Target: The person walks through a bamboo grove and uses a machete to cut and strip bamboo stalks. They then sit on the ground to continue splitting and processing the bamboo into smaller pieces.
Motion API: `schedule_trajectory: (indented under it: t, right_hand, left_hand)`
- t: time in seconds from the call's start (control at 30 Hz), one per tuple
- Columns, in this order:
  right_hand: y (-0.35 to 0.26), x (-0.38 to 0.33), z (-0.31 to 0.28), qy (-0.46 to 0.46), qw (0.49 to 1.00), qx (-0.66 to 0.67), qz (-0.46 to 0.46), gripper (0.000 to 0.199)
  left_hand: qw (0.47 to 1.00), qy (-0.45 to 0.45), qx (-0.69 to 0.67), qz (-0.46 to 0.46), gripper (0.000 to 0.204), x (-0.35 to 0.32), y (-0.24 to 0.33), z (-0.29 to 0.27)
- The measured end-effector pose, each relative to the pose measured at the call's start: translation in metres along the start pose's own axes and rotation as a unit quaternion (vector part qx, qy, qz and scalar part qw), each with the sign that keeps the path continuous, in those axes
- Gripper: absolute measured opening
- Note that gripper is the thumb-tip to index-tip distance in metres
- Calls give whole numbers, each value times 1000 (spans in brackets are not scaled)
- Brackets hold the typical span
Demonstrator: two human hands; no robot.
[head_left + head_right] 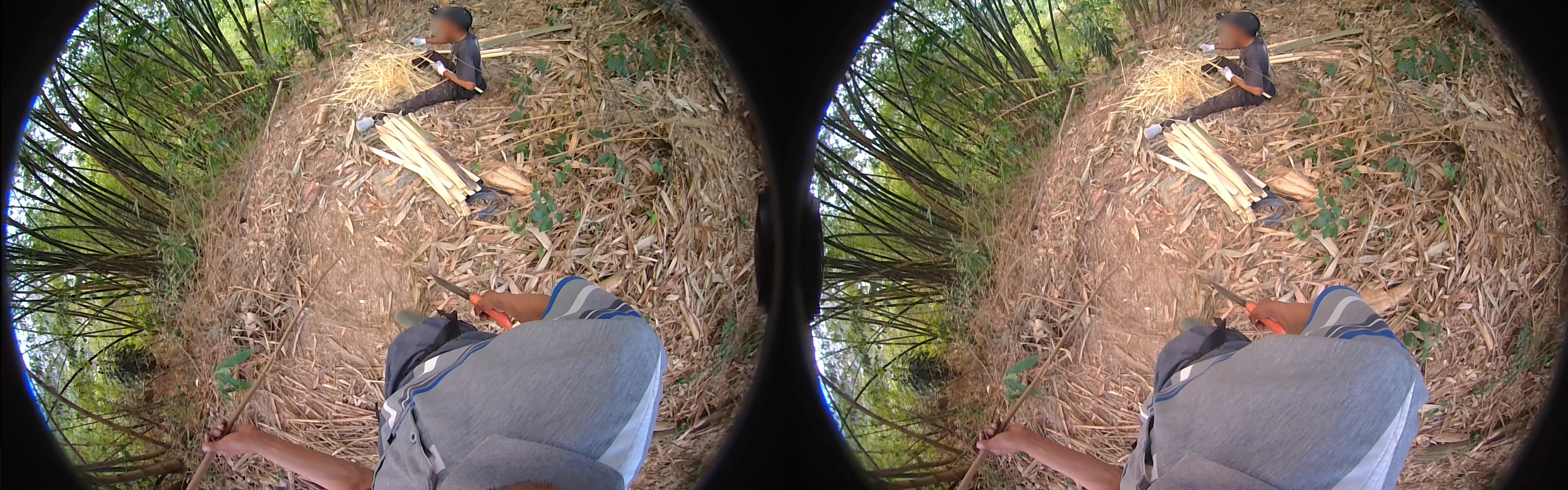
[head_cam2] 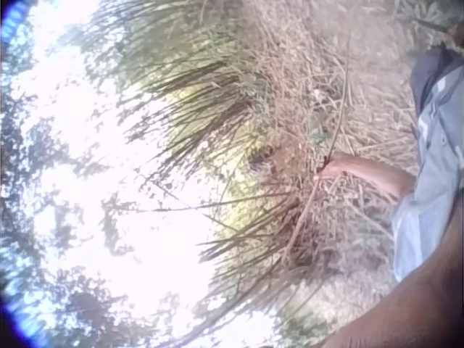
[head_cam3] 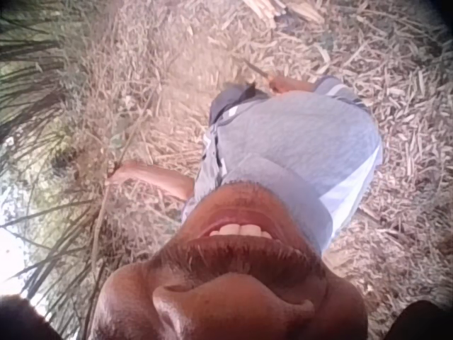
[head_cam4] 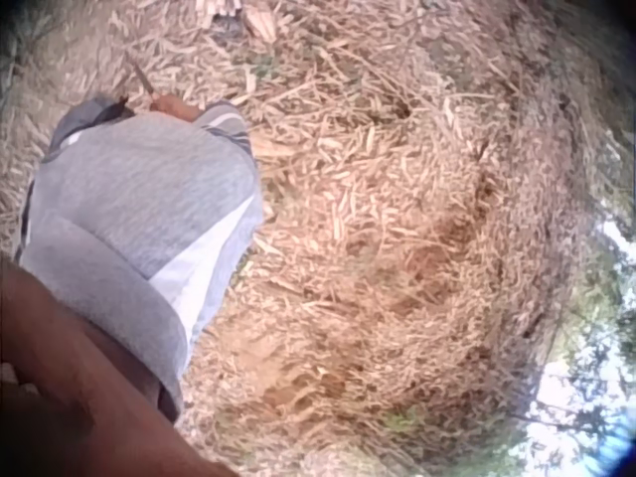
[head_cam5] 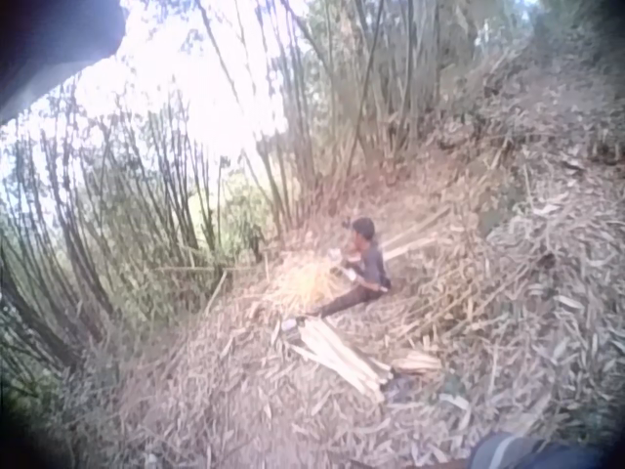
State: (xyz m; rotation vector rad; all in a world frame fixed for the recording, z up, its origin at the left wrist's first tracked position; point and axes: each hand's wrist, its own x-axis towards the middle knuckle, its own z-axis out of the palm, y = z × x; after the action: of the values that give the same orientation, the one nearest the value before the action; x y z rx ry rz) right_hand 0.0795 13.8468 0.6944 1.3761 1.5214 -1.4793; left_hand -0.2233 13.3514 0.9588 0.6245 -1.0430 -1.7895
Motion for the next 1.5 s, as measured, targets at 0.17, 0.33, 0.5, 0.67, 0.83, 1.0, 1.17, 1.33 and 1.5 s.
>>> schedule_trajectory:
  t: [0.17,0.33,0.5,0.67,0.83,1.0,1.17,1.33,1.5]
  right_hand:
    - [7,-7,-1,-28,999,-19,-2,11]
    - [12,32,-1,-18,997,-72,28,6]
    - [4,37,-7,-60,997,17,50,10]
    - [-8,54,-22,-42,995,-36,78,11]
    - [-31,52,-43,-37,997,-48,47,13]
    - [-30,72,-57,-12,999,-1,46,15]
    - [-48,55,-50,14,999,3,43,15]
    - [-26,63,-31,33,996,37,72,16]
    - [-33,50,8,52,981,152,105,9]
  left_hand:
    - [995,-51,67,-52,30,-44,-23,8]
    - [989,-67,82,-101,36,-44,-86,-1]
    - [976,-127,161,-68,46,-74,-125,20]
    - [985,-113,95,-90,42,-99,-135,56]
    - [975,-158,115,-102,38,-105,-153,70]
    - [946,-196,210,-153,36,-119,-176,83]
    - [951,-211,174,-146,35,-96,-229,61]
    - [941,-221,130,-219,31,-96,-258,85]
    - [906,-244,192,-287,28,-76,-328,91]
